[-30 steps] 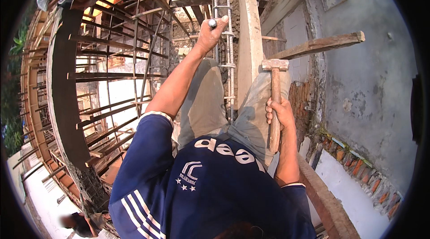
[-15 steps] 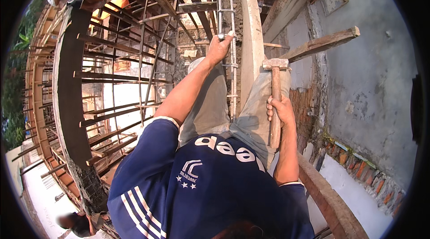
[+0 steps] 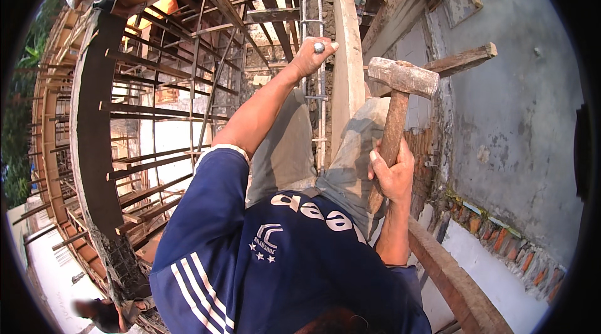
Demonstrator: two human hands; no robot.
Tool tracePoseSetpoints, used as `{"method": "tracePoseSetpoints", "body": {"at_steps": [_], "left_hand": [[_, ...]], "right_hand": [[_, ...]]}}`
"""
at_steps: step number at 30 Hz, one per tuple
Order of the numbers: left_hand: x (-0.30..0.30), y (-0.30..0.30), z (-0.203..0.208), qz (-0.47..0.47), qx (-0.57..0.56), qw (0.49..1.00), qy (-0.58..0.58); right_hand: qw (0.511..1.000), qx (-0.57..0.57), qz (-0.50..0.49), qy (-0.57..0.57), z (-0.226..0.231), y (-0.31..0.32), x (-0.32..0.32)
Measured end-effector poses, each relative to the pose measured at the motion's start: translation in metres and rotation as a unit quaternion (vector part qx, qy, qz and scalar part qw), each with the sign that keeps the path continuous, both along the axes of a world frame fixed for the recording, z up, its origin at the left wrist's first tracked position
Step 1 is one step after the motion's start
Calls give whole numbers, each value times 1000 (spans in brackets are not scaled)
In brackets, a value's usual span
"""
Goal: The person nails wooden boards to a concrete and rebar structure using a hammer.
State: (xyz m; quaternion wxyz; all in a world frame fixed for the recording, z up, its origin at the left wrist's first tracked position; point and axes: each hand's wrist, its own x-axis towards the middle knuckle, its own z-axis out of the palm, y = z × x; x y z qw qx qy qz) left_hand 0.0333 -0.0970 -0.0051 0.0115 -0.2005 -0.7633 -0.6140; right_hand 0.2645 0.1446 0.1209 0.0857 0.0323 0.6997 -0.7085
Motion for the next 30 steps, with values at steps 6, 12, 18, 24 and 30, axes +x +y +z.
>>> {"method": "tracePoseSetpoints", "body": {"at_steps": [6, 12, 18, 24, 30], "left_hand": [[14, -8, -13, -71, -70, 995, 30], [1, -7, 7, 23, 2, 1000, -2], [-14, -5, -4, -16, -32, 997, 70], [-9, -21, -12, 1, 5, 1000, 15], [-9, -28, -32, -56, -42, 998, -4]], "right_hand": [[991, 44, 3, 127, 35, -4, -3], [952, -108, -66, 278, 95, -12, -16], [935, -94, -64, 335, 109, -5, -21], [946, -92, -130, 281, 111, -14, -12], [895, -141, -116, 407, 137, -31, -39]]}}
